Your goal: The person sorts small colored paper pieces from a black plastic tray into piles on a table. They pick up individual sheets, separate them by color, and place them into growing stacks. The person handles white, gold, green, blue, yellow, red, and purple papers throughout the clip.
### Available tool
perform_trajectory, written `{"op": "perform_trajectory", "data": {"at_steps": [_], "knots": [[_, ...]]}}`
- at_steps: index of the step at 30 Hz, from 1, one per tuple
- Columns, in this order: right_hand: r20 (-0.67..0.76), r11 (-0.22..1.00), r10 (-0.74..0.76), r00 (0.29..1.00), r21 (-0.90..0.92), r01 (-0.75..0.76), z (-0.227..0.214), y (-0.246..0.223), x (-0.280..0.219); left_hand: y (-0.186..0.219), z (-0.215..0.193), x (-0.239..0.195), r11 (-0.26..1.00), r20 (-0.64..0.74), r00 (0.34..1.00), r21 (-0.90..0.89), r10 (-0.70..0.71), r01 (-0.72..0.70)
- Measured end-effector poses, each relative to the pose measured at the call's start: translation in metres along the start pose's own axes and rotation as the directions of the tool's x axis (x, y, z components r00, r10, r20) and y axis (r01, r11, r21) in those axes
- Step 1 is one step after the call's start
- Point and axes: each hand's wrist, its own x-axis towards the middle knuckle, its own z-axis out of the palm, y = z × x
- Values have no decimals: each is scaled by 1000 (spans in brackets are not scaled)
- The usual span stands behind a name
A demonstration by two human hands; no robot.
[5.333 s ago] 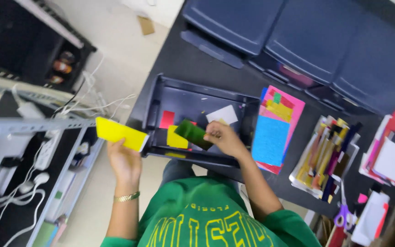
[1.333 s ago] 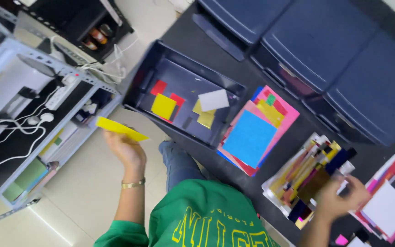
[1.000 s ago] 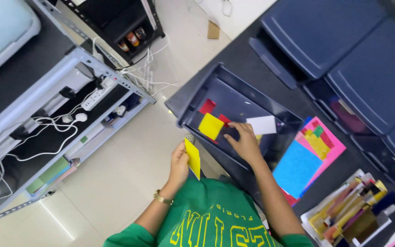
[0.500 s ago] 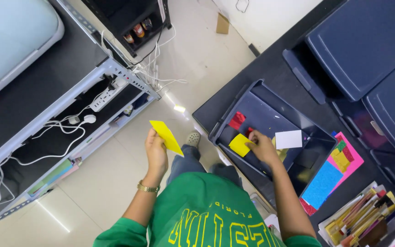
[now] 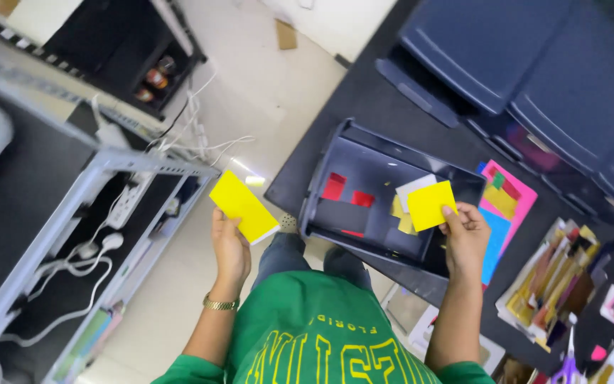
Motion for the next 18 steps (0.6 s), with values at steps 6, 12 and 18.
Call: {"op": "perform_trajectory", "data": {"at_steps": [6,12,18], "knots": [[-131,944,-30,991,322,71,-4,-34,-43,11,42,11,994,88,992,51,93,-98],[-51,889,-451,891,67,453,-26,-75,-64,-5,74,20,986,192,977,125,88,-113],[-248,917,-387,888,-6,398,-109,-65,-60,10,133,-30,968,238,956,139,174,-211]]}}
